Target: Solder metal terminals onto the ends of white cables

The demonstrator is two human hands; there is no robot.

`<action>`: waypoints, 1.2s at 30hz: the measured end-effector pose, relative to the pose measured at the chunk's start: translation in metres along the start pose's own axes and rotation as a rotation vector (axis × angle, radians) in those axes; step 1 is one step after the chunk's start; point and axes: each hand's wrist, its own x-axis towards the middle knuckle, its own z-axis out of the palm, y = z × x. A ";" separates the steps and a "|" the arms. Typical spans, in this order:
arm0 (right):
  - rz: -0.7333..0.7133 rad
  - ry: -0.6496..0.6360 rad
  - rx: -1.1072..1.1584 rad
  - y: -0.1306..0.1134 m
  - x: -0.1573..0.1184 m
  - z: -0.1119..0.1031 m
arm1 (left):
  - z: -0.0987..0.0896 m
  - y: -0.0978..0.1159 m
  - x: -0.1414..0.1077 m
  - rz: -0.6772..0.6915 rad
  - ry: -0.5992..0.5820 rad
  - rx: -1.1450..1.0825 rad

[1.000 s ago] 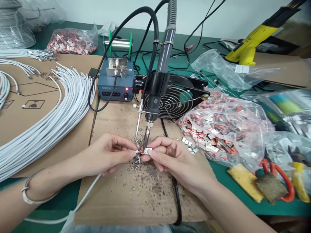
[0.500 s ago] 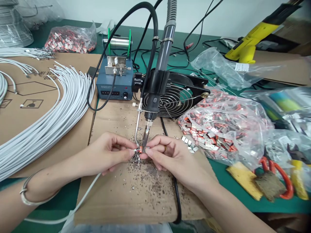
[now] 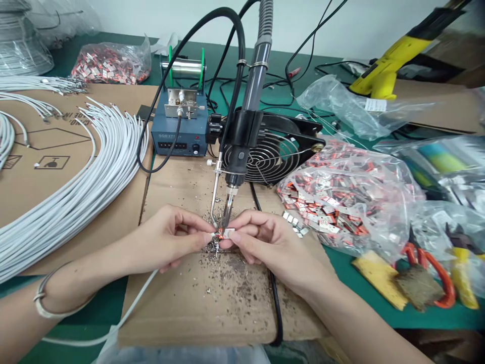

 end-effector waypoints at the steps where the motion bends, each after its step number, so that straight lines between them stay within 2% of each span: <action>1: 0.007 -0.006 0.003 0.001 0.000 -0.001 | 0.000 0.000 0.000 0.006 -0.004 -0.005; 8: -0.001 -0.036 0.092 0.004 -0.001 -0.005 | -0.001 -0.004 -0.001 0.003 -0.026 -0.077; 14: -0.015 -0.041 0.081 0.003 0.000 -0.003 | -0.002 -0.009 0.001 0.003 -0.042 -0.119; 21: 0.021 0.027 0.006 0.001 0.000 -0.001 | 0.000 0.001 0.001 -0.094 0.005 -0.024; 30: -0.009 -0.028 0.030 0.004 -0.001 -0.007 | 0.003 0.005 0.000 -0.083 -0.014 -0.112; 36: 0.025 0.035 -0.019 0.002 -0.002 -0.003 | 0.002 0.006 0.000 -0.103 0.006 -0.054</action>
